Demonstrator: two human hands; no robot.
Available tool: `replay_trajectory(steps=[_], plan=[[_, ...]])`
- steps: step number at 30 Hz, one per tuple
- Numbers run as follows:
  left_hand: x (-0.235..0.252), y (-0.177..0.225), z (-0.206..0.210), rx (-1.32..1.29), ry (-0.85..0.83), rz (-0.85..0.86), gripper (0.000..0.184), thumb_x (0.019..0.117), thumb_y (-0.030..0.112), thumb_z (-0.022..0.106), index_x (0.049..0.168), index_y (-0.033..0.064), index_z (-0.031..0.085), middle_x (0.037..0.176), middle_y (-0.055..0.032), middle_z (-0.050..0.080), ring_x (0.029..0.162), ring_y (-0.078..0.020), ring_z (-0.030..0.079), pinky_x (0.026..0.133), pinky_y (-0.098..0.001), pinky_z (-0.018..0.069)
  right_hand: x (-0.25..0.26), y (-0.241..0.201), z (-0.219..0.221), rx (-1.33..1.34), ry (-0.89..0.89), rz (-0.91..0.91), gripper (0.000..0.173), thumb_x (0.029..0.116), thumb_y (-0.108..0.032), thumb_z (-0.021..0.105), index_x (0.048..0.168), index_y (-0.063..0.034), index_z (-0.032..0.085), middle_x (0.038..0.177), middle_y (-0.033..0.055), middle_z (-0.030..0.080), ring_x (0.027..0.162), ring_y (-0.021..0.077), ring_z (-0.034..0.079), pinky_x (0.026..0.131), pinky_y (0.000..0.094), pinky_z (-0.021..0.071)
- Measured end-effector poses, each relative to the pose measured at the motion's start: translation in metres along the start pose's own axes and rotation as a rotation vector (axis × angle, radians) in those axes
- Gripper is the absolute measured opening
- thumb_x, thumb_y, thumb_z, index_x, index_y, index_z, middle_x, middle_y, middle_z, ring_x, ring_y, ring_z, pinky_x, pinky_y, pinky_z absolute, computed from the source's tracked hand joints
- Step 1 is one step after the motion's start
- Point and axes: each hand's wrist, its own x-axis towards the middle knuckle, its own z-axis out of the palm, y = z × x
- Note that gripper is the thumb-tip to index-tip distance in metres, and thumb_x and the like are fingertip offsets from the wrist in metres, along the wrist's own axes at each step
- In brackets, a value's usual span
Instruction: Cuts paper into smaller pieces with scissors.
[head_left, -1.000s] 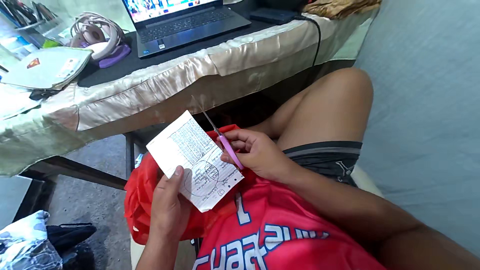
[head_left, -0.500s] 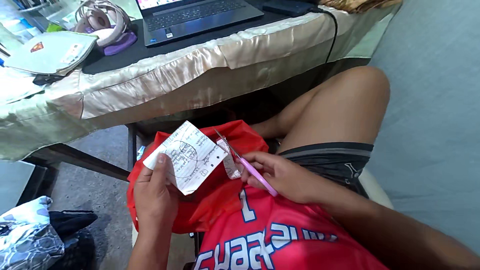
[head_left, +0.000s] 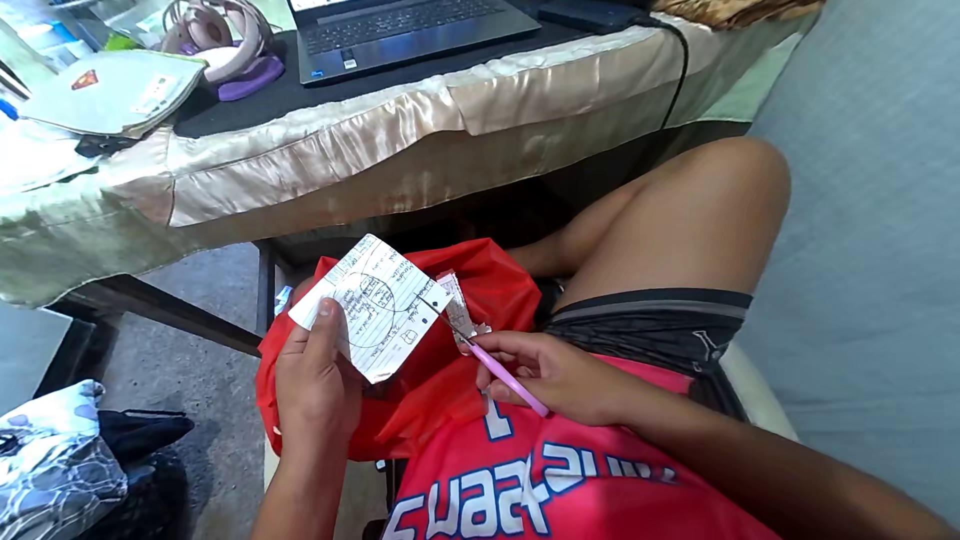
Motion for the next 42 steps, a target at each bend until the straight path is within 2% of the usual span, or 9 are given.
replay_trajectory(steps=[5, 21, 28, 34, 39, 42], plan=[[-0.002, -0.004, 0.002, -0.003, -0.012, -0.02, 0.028, 0.1099, 0.017, 0.046, 0.116, -0.0031, 0.064, 0.1, -0.0167, 0.074, 0.091, -0.0245, 0.075, 0.085, -0.0445, 0.0631, 0.002, 0.0, 0.001, 0.017, -0.001, -0.002, 0.049, 0.0977, -0.031, 0.071, 0.139, -0.0074, 0.058, 0.107, 0.0006, 0.071, 0.095, 0.0071, 0.069, 0.085, 0.0221, 0.0583], [-0.004, -0.008, 0.003, 0.026, -0.016, -0.025, 0.026, 0.1092, 0.016, 0.048, 0.114, -0.0036, 0.065, 0.098, -0.0176, 0.074, 0.089, -0.0252, 0.075, 0.083, -0.0454, 0.0638, 0.005, 0.004, 0.003, 0.065, -0.011, -0.023, 0.046, 0.0981, -0.026, 0.071, 0.138, -0.0063, 0.06, 0.106, 0.0017, 0.071, 0.094, 0.0071, 0.068, 0.084, 0.0216, 0.0579], [-0.003, -0.009, 0.002, 0.047, 0.003, -0.014, 0.025, 0.1089, 0.015, 0.049, 0.112, -0.0031, 0.066, 0.096, -0.0165, 0.074, 0.088, -0.0245, 0.075, 0.082, -0.0444, 0.064, 0.004, 0.003, 0.004, 0.062, 0.002, 0.008, 0.041, 0.0978, -0.023, 0.072, 0.135, -0.0076, 0.062, 0.107, 0.0, 0.071, 0.092, 0.0042, 0.068, 0.083, 0.0197, 0.0571], [-0.003, -0.011, 0.003, 0.043, 0.006, 0.004, 0.025, 0.1088, 0.014, 0.048, 0.111, -0.0024, 0.066, 0.095, -0.0151, 0.074, 0.087, -0.0232, 0.076, 0.082, -0.0431, 0.0642, 0.003, 0.001, 0.005, 0.064, 0.017, 0.044, 0.037, 0.0976, -0.019, 0.071, 0.132, -0.0075, 0.064, 0.101, -0.0011, 0.072, 0.085, 0.0025, 0.068, 0.077, 0.0182, 0.0574], [-0.002, -0.012, 0.003, 0.041, 0.012, -0.009, 0.024, 0.1087, 0.014, 0.049, 0.111, -0.0029, 0.066, 0.095, -0.0158, 0.074, 0.086, -0.0237, 0.076, 0.081, -0.0439, 0.0642, 0.003, 0.003, 0.008, 0.117, 0.038, 0.063, 0.034, 0.0972, -0.016, 0.072, 0.129, -0.0058, 0.065, 0.096, 0.0011, 0.073, 0.081, 0.0072, 0.07, 0.075, 0.0215, 0.0591], [-0.002, -0.012, 0.004, 0.052, 0.013, -0.004, 0.024, 0.1086, 0.014, 0.049, 0.11, -0.0028, 0.066, 0.094, -0.015, 0.075, 0.086, -0.0229, 0.076, 0.081, -0.0428, 0.0643, 0.003, 0.002, 0.008, 0.113, 0.032, 0.059, 0.034, 0.0972, -0.015, 0.071, 0.129, -0.0058, 0.065, 0.096, 0.0007, 0.073, 0.081, 0.0067, 0.07, 0.075, 0.0211, 0.0593]])
